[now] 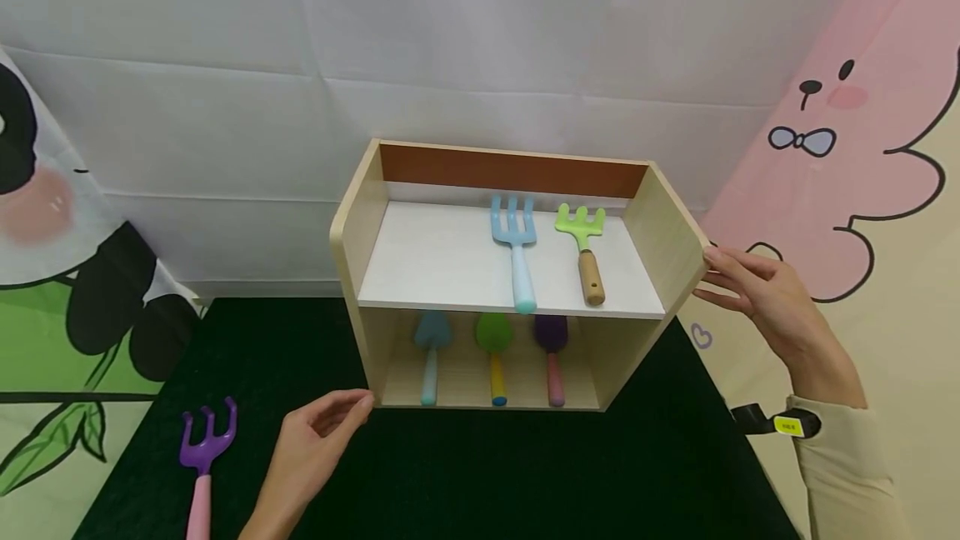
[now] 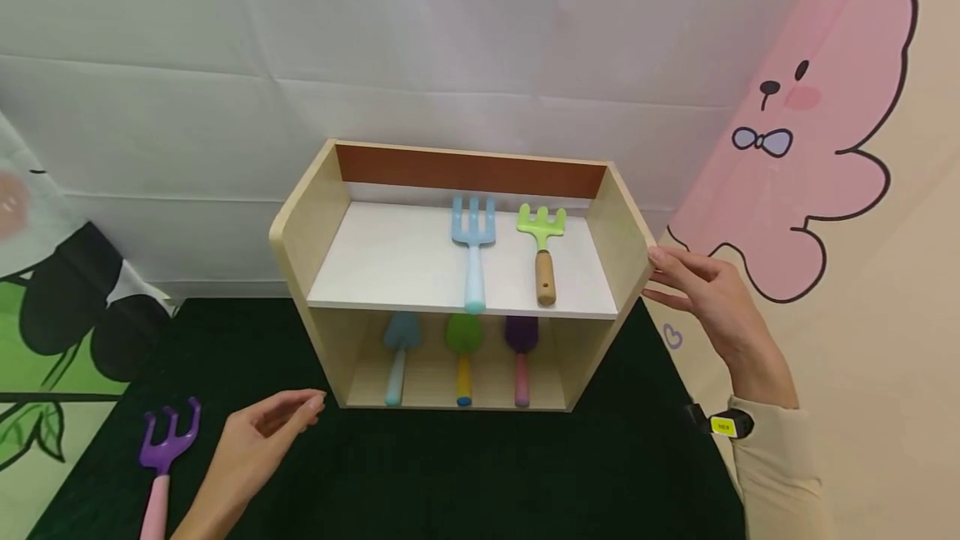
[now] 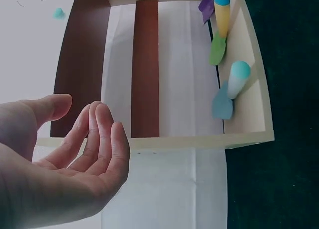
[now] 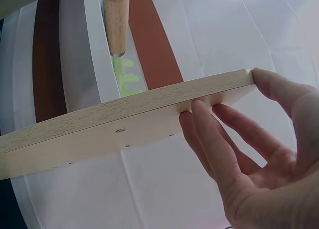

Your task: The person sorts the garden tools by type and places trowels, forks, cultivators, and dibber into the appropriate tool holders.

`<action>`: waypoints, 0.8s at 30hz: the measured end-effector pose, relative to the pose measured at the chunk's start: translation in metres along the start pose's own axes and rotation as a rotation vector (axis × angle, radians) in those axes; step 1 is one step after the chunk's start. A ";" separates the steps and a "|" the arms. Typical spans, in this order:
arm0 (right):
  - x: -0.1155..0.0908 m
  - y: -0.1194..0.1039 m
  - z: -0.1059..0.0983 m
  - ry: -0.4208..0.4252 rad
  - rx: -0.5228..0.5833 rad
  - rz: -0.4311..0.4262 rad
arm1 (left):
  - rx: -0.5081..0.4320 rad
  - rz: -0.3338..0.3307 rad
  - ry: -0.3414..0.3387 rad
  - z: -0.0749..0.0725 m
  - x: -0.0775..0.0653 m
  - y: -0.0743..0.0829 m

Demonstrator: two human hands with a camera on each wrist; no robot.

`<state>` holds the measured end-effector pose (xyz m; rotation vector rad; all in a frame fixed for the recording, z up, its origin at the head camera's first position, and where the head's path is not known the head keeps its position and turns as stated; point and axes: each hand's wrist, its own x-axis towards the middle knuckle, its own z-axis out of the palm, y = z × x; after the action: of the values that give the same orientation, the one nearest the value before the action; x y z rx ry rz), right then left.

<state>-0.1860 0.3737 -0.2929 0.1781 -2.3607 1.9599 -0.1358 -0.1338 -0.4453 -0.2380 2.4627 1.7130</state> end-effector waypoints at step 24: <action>0.002 -0.009 0.005 0.068 -0.100 0.064 | 0.074 -0.139 0.030 -0.027 -0.005 -0.048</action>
<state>-0.1868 0.3674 -0.2846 0.0298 -2.4422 1.8379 -0.1212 -0.1756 -0.4788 -0.4182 2.4607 1.5708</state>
